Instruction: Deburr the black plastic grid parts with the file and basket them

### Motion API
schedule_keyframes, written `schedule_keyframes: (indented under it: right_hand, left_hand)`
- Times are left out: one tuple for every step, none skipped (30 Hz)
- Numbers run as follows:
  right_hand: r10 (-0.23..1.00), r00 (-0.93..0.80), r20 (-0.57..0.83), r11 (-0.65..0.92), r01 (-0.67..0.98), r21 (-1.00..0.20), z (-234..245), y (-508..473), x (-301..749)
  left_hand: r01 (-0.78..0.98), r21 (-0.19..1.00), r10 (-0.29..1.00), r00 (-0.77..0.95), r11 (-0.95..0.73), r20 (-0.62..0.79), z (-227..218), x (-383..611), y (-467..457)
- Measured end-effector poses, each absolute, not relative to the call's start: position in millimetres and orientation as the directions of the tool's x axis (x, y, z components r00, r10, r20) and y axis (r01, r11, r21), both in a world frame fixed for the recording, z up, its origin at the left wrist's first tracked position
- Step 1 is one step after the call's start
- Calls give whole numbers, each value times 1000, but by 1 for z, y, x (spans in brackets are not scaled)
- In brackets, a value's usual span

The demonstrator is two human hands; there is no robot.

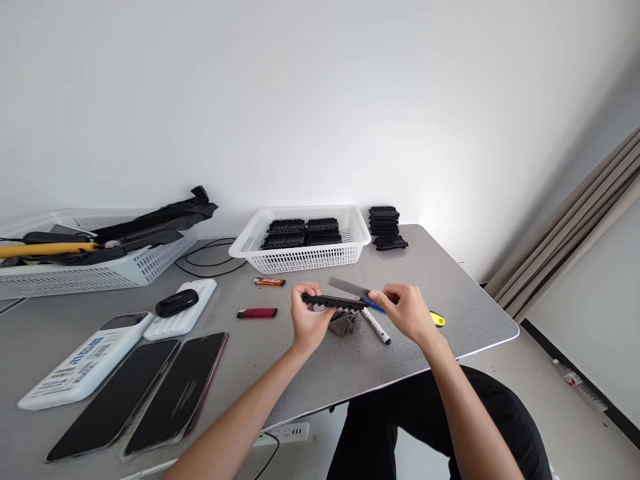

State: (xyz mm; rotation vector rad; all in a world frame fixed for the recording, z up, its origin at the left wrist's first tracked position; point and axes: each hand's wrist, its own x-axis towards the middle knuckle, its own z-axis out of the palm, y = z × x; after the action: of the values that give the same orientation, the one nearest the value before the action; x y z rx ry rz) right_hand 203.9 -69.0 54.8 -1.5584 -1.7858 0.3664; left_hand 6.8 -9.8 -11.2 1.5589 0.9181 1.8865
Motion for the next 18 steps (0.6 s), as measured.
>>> schedule_keyframes:
  right_hand:
    - [941, 5, 337, 213, 766, -607, 55, -70, 202]
    - [940, 11, 340, 200, 791, -578, 55, -71, 200]
    - [939, 13, 343, 191, 812, -552, 55, -72, 198]
    - [938, 11, 347, 186, 828, -529, 55, -73, 196]
    - [935, 6, 353, 186, 842, -507, 55, -74, 194]
    - [932, -1, 362, 190, 853, -486, 54, -74, 192]
    - [929, -9, 370, 194, 862, -468, 53, -74, 190]
    - [926, -14, 377, 197, 871, -451, 53, -74, 189]
    - [924, -17, 383, 198, 877, -437, 52, -74, 187]
    - [922, -20, 387, 198, 883, -426, 51, -73, 187]
    - [921, -24, 389, 199, 886, -418, 51, -73, 186]
    - [921, -27, 390, 201, 889, -412, 51, -72, 187]
    - [920, -29, 391, 202, 890, -410, 51, -72, 188]
    - [920, -28, 391, 202, 889, -411, 52, -72, 190]
    - [921, -24, 388, 198, 887, -417, 53, -72, 192]
    - [924, -17, 382, 192, 885, -425, 55, -72, 194]
    - [927, -9, 375, 184, 883, -433, 56, -72, 196]
    - [929, -2, 369, 176, 881, -439, 57, -73, 198]
  left_hand:
    - [29, 772, 752, -204, -635, 626, -11, 7, -10]
    - [31, 769, 749, -207, -638, 630, -10, 6, -10]
    - [32, 763, 742, -210, -645, 636, -10, 6, -10]
    - [35, 755, 734, -210, -654, 646, -9, 6, -10]
    - [39, 747, 726, -207, -664, 656, -9, 7, -10]
    - [43, 738, 718, -202, -673, 666, -9, 7, -10]
    - [49, 731, 711, -199, -680, 675, -9, 7, -10]
    - [56, 725, 704, -199, -686, 682, -9, 8, -10]
    - [59, 722, 699, -206, -690, 685, -9, 8, -10]
    - [59, 721, 697, -212, -690, 685, -9, 8, -10]
    - [57, 723, 698, -218, -689, 682, -9, 9, -10]
    - [53, 725, 700, -222, -687, 679, -9, 9, -10]
    - [50, 727, 702, -223, -685, 676, -9, 9, -10]
    - [48, 729, 704, -221, -683, 675, -8, 8, -10]
    - [48, 728, 704, -219, -684, 676, -8, 8, -10]
    - [50, 726, 703, -215, -686, 678, -8, 7, -9]
    - [50, 725, 702, -212, -687, 680, -8, 7, -9]
    - [51, 724, 702, -206, -688, 682, -8, 7, -9]
